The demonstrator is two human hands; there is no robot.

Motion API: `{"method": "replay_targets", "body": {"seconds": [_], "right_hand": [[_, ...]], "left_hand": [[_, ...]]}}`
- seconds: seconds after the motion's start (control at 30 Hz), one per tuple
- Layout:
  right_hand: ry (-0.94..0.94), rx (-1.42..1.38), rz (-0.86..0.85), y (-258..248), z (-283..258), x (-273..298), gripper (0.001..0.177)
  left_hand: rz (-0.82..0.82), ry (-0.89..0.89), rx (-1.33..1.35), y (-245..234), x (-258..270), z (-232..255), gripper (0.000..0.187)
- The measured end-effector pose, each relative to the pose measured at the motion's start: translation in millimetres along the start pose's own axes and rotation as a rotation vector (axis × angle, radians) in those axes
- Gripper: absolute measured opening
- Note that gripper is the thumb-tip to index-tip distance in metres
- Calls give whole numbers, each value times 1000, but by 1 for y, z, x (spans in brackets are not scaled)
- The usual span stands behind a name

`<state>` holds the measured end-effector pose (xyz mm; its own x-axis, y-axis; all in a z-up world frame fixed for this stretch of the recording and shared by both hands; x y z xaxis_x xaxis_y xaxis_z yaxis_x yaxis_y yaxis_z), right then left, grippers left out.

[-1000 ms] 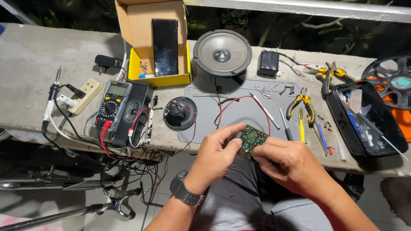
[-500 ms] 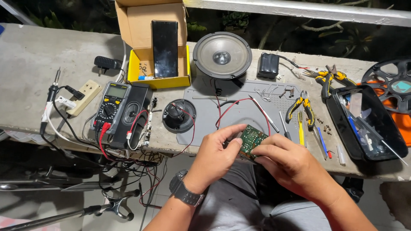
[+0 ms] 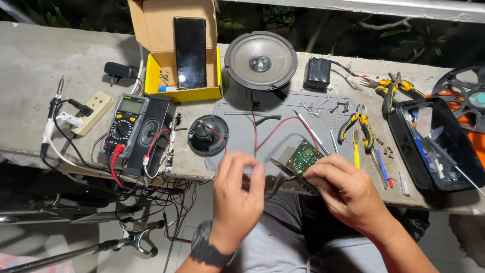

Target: The person holds a green circuit board and uses a metal tool to scrape or clean its surface. They then use a soldering iron to work on the board's components. The workspace contains various tools and electronic parts.

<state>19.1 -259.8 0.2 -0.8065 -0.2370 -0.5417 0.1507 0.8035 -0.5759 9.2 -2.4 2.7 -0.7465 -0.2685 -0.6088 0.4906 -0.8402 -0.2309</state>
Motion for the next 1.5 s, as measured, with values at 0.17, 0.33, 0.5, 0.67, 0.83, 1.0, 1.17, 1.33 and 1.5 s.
{"method": "replay_targets", "body": {"seconds": [0.17, 0.33, 0.5, 0.67, 0.83, 1.0, 1.17, 1.33, 1.5], "right_hand": [[-1, 0, -3, 3, -5, -2, 13], [35, -2, 55, 7, -12, 3, 15], [210, 31, 135, 1, -20, 9, 21], [190, 20, 127, 0, -23, 10, 11], [231, 19, 98, 0, -26, 4, 7], [338, 118, 27, 4, -23, 3, 8], [515, 148, -13, 13, -12, 0, 14], [583, 166, -53, 19, -11, -4, 21], [545, 237, -129, 18, -14, -7, 23]], "left_hand": [[-195, -109, 76, 16, 32, 1, 11], [-179, -283, 149, 40, 47, -15, 11], [-199, -329, 197, 44, 47, -18, 7], [-197, -285, 189, 44, 47, -19, 7], [-210, -252, 176, 43, 49, -22, 8], [-204, -219, 185, 43, 50, -21, 10], [-236, -223, 143, 42, 51, -25, 8], [-266, -250, 108, 44, 55, -26, 7], [-262, -178, 58, 45, 64, -26, 9]]}}
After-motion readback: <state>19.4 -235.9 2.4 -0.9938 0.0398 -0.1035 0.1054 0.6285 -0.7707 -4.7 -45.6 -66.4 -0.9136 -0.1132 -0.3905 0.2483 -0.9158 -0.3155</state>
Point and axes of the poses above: each hand's wrist, its own x-axis away from the middle knuckle, its own y-axis out of the palm, z = x × y, the point moved 2 cm from there along -x, towards the middle knuckle, and after that the axes turned 13 degrees about z, right-handed, at the moved point
